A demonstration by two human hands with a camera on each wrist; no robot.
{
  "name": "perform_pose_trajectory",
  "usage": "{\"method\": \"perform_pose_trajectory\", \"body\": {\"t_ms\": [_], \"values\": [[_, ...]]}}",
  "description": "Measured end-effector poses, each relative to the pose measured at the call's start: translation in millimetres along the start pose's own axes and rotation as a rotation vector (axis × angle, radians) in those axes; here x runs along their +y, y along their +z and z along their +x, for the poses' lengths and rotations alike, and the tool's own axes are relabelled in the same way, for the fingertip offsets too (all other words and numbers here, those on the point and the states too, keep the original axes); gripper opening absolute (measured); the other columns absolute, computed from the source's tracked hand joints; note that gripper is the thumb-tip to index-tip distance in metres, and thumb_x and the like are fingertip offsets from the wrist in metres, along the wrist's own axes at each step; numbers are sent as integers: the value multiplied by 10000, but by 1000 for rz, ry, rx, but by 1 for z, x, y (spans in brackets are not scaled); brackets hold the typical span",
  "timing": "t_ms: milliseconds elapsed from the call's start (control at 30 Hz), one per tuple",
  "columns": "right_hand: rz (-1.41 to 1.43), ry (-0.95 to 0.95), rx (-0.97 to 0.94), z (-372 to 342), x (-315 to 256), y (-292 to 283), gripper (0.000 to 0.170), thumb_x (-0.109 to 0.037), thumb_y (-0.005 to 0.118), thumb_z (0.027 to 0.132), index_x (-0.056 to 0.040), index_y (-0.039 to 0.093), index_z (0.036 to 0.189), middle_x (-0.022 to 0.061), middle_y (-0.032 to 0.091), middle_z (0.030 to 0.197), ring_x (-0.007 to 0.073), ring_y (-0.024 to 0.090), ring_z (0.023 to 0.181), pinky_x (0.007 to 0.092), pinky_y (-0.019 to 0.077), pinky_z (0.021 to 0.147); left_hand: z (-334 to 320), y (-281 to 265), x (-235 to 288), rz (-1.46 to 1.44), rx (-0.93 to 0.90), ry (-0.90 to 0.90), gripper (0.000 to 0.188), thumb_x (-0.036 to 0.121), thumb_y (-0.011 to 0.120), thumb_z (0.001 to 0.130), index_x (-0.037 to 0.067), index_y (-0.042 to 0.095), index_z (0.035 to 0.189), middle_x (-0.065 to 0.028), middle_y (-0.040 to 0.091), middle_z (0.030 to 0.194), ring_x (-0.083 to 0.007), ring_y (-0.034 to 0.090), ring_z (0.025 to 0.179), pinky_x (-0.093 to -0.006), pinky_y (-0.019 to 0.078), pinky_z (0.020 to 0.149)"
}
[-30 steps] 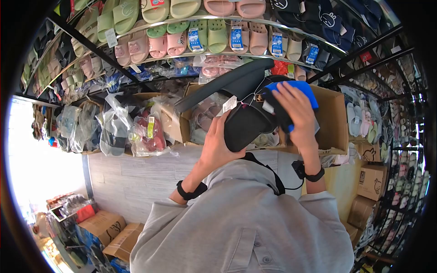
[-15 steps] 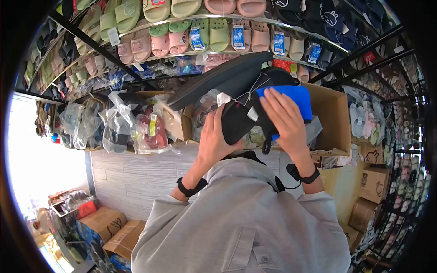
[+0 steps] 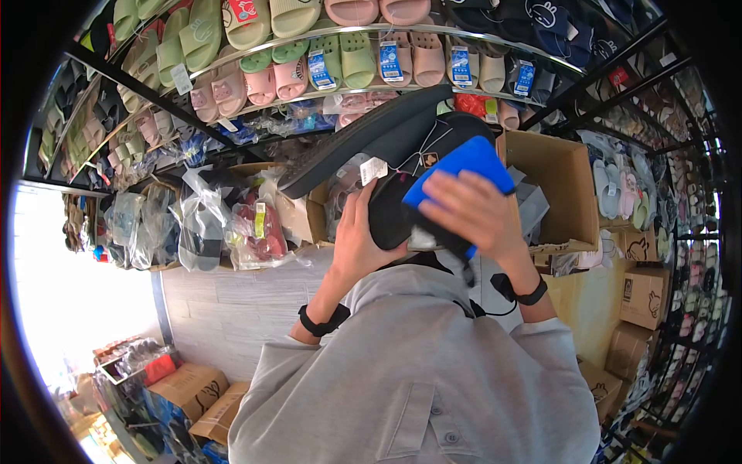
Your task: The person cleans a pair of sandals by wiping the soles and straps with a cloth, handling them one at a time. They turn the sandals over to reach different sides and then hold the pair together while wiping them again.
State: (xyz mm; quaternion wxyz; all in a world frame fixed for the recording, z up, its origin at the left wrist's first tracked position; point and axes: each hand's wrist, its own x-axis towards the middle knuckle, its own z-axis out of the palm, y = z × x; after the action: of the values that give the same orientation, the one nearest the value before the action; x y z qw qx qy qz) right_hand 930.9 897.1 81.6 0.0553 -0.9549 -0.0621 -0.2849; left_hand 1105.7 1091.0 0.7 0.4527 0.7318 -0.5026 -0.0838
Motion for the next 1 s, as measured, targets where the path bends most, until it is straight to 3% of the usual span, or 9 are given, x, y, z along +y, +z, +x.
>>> {"method": "perform_pose_trajectory", "body": {"t_ms": [100,167,367,567,633,767,867,967,1000], "values": [[44,303,153,3,22,-5,490,-246,664,936,-53,707,1384,164,670,1446,338,610,1384,488,454,1144,-2,1,-2,-11,15,1,1142,235,947,584,34,404,1568,-221,568,1349,-410,607,1235,-476,527,1043],[22,349,165,7,18,-3,461,-240,637,949,-59,722,1365,165,664,1453,343,612,1380,491,460,1137,-1,0,-1,-15,9,-3,1130,233,941,589,33,409,1565,-220,572,1348,-413,611,1228,-476,527,1040],[-139,-157,52,2,-18,10,383,-133,578,989,-132,742,1335,79,714,1391,261,629,1372,436,463,1159,3,0,-7,-85,26,0,1151,238,938,596,17,379,1577,-238,554,1334,-437,608,1211,-500,532,1029],[-77,339,208,12,9,1,467,-233,635,960,-76,708,1393,155,655,1470,365,601,1393,512,431,1152,2,-4,-6,-128,43,-46,1153,235,943,592,12,381,1573,-239,554,1355,-433,604,1236,-488,512,1063],[-29,275,170,14,-6,-1,464,-239,657,943,-94,717,1380,147,664,1461,368,596,1396,514,430,1154,2,-4,-8,-160,36,-62,1149,245,949,592,-6,387,1562,-244,554,1386,-420,604,1263,-481,501,1084],[-94,-173,64,-4,-27,27,407,-156,598,971,-158,731,1355,84,681,1446,277,615,1379,458,435,1165,-4,9,-18,-371,72,-147,1141,268,960,596,-36,399,1543,-243,576,1420,-373,604,1318,-457,480,1121],[-83,-121,71,3,-14,16,408,-152,619,962,-159,732,1354,87,673,1456,270,619,1376,450,427,1175,-2,2,-14,-543,6,-242,1113,271,929,616,-59,396,1536,-233,616,1361,-301,609,1289,-414,459,1133],[-28,266,234,14,-2,6,408,-167,611,972,-130,724,1363,121,654,1481,322,604,1395,480,442,1148,-1,-2,-10,-547,-48,-279,1091,251,890,629,-69,383,1541,-208,609,1364,-262,604,1268,-382,444,1137],[-47,261,236,16,-4,7,409,-172,611,973,-123,723,1363,124,654,1482,329,601,1398,486,444,1143,-2,-2,-12,-533,-74,-287,1100,242,886,631,-67,370,1552,-186,605,1371,-243,601,1269,-374,438,1144]]}}
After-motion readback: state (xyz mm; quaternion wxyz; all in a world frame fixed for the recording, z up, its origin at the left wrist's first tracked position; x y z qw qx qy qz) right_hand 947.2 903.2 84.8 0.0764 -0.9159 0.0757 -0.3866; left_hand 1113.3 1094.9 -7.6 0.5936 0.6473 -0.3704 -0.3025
